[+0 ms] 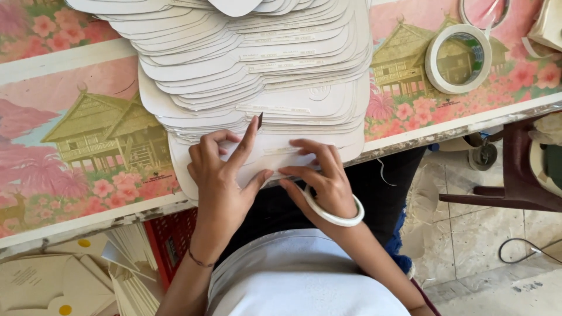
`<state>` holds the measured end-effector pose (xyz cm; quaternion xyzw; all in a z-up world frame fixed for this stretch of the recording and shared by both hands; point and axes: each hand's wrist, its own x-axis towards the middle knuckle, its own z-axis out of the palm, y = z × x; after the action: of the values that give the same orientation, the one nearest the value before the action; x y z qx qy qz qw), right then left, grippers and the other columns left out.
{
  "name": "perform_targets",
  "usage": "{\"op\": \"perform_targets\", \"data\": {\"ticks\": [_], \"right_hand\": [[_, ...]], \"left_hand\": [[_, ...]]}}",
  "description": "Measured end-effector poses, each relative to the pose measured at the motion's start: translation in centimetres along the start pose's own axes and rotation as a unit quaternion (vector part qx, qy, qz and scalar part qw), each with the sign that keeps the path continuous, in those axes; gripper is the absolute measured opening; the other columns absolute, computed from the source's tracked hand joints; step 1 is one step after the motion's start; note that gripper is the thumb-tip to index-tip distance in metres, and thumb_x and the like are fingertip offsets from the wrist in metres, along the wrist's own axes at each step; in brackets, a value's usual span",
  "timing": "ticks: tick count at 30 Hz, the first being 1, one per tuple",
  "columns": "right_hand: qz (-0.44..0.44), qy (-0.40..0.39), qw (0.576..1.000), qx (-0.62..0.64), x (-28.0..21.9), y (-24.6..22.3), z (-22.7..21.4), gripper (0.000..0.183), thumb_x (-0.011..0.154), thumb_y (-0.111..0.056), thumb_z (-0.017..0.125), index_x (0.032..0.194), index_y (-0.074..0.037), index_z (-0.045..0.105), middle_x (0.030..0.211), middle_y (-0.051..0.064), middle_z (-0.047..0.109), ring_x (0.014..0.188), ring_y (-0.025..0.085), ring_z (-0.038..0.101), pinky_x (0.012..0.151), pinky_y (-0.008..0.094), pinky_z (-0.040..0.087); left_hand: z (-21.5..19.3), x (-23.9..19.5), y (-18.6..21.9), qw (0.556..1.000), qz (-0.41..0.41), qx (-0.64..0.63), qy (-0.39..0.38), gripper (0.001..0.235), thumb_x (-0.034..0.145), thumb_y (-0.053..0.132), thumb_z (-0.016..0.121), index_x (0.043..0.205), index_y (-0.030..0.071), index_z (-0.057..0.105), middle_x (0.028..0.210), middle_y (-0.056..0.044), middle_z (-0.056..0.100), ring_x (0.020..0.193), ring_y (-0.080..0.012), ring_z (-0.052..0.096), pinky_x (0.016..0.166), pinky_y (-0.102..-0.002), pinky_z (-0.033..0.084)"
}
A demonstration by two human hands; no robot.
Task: The person applies strips of clear adhesive tape to the edges of a stack of white paper cutouts. They smooth the tape down with their fingers and continue the process on multiple items in the stack.
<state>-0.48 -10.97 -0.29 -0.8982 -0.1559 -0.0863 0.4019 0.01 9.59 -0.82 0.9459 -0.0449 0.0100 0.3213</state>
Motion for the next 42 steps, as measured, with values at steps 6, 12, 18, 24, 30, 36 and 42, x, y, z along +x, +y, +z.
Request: {"op": "perform_targets", "data": {"ticks": [6,12,18,24,30,36,42], "right_hand": [[0.038,0.058,0.997,-0.018,-0.1,3.0,-5.3,0.012,0.089,-0.008,0.092,0.097,-0.004,0.084,0.139,0.019,0.064,0.105,0.033,0.073,0.092,0.039,0.062],[0.091,0.046,0.994,-0.041,-0.2,3.6,-6.4,0.015,0.094,-0.008,0.09,0.089,0.0,0.078,0.141,0.014,0.055,0.112,0.025,0.066,0.096,0.034,0.06],[0.083,0.041,0.993,-0.071,-0.4,4.0,-5.7,0.017,0.091,-0.01,0.093,0.091,-0.004,0.077,0.144,0.014,0.051,0.116,0.026,0.062,0.092,0.035,0.058],[0.037,0.076,0.996,-0.039,1.4,1.0,-8.0,0.016,0.096,-0.006,0.091,0.096,-0.001,0.076,0.14,0.016,0.05,0.115,0.026,0.063,0.096,0.035,0.06],[-0.018,0.152,0.987,-0.052,2.3,-1.0,-8.2,0.017,0.098,-0.005,0.092,0.102,0.0,0.076,0.14,0.017,0.048,0.109,0.026,0.063,0.093,0.035,0.06],[-0.039,0.122,0.989,-0.073,1.6,3.8,-5.9,0.016,0.094,-0.007,0.093,0.099,-0.001,0.079,0.139,0.018,0.056,0.114,0.033,0.064,0.09,0.041,0.058],[-0.063,0.103,0.985,-0.121,0.3,5.1,-5.4,0.011,0.093,-0.008,0.091,0.098,-0.006,0.081,0.14,0.019,0.059,0.117,0.042,0.064,0.094,0.048,0.056]], "left_hand": [[0.1,-0.1,-0.1,1.0,0.001,0.001,0.0,0.1,0.079,0.034,0.097,0.168,0.037,0.051,0.126,-0.003,0.045,0.112,-0.0308,0.044,0.093,-0.051,0.043],[0.6,0.1,0.9,0.999,0.021,0.027,0.002,0.1,0.084,0.031,0.098,0.169,0.034,0.046,0.132,-0.006,0.048,0.113,-0.0293,0.047,0.097,-0.048,0.044],[5.5,1.3,2.7,0.996,0.075,0.029,0.027,0.108,0.086,0.043,0.1,0.172,0.036,0.036,0.136,-0.011,0.052,0.118,-0.0274,0.048,0.097,-0.043,0.047],[2.7,1.4,5.3,0.985,0.163,0.058,0.009,0.075,0.101,0.017,0.077,0.168,0.032,0.046,0.126,-0.009,0.056,0.109,-0.0264,0.054,0.088,-0.039,0.05],[0.4,3.3,4.3,0.93,0.235,0.169,0.226,0.065,0.106,-0.003,0.091,0.154,0.032,0.066,0.094,0.007,0.065,0.083,-0.0149,0.054,0.071,-0.032,0.04],[4.5,3.9,1.7,0.93,0.257,0.166,0.205,0.051,0.11,-0.001,0.075,0.152,0.028,0.067,0.098,0.004,0.059,0.086,-0.0175,0.053,0.076,-0.037,0.038],[5.8,0.3,3.5,0.942,0.275,0.152,0.116,0.037,0.106,0.004,0.063,0.142,0.009,0.073,0.12,-0.007,0.067,0.103,-0.024,0.06,0.081,-0.04,0.043]]}}
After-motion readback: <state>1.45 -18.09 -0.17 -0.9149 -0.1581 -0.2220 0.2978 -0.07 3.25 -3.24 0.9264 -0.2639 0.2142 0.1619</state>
